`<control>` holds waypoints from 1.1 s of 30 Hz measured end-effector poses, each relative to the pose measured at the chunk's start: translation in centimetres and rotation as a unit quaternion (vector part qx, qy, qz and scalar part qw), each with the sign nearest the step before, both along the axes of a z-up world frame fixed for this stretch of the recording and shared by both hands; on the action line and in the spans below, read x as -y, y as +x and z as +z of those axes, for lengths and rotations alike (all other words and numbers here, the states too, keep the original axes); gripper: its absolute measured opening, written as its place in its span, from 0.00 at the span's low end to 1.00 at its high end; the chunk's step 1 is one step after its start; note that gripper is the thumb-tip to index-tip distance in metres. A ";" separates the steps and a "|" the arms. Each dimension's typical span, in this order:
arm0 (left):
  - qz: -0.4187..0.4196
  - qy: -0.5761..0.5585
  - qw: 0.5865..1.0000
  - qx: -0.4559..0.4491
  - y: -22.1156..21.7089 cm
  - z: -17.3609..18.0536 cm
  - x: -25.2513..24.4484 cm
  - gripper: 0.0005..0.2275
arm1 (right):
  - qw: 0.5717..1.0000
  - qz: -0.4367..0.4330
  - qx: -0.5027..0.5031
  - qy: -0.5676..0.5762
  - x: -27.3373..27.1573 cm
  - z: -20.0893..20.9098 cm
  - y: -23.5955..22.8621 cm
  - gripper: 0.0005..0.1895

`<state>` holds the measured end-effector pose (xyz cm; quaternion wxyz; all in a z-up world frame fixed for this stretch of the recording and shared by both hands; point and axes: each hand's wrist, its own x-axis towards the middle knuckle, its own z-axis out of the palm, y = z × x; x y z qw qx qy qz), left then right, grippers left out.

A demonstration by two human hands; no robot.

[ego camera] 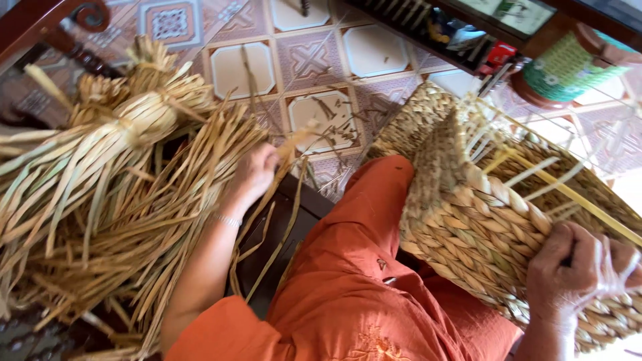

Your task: The person weaves dried plant fibers around a rectangular frame by hand, using shears to trim excess material. They insert and fold long fiber strips through the vertical spokes, wrapping the top edges to finish the basket.

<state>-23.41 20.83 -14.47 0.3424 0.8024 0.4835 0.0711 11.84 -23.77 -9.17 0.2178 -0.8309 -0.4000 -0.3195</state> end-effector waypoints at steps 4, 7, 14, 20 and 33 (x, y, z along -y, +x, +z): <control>-0.112 -0.156 0.946 0.261 2.9 2.5 6.2 0.07 | 0.991 -0.071 0.112 -0.013 -4.0 5.5 -5.0 0.03; -0.200 -0.253 0.889 0.326 5.4 5.5 11.5 0.06 | 0.994 -0.001 0.079 0.072 -4.6 7.0 -9.2 0.05; -0.392 -0.275 0.788 0.387 10.8 11.9 18.8 0.04 | 0.872 0.259 -0.394 0.130 -7.8 10.2 -15.7 0.16; -0.465 0.094 0.733 0.488 17.3 13.5 18.3 0.06 | 0.830 0.114 -0.485 0.250 -1.4 9.3 -7.6 0.11; -0.524 0.453 0.703 0.163 25.2 14.8 20.4 0.21 | 0.992 -0.005 -0.090 -0.089 -3.4 15.9 -4.4 0.06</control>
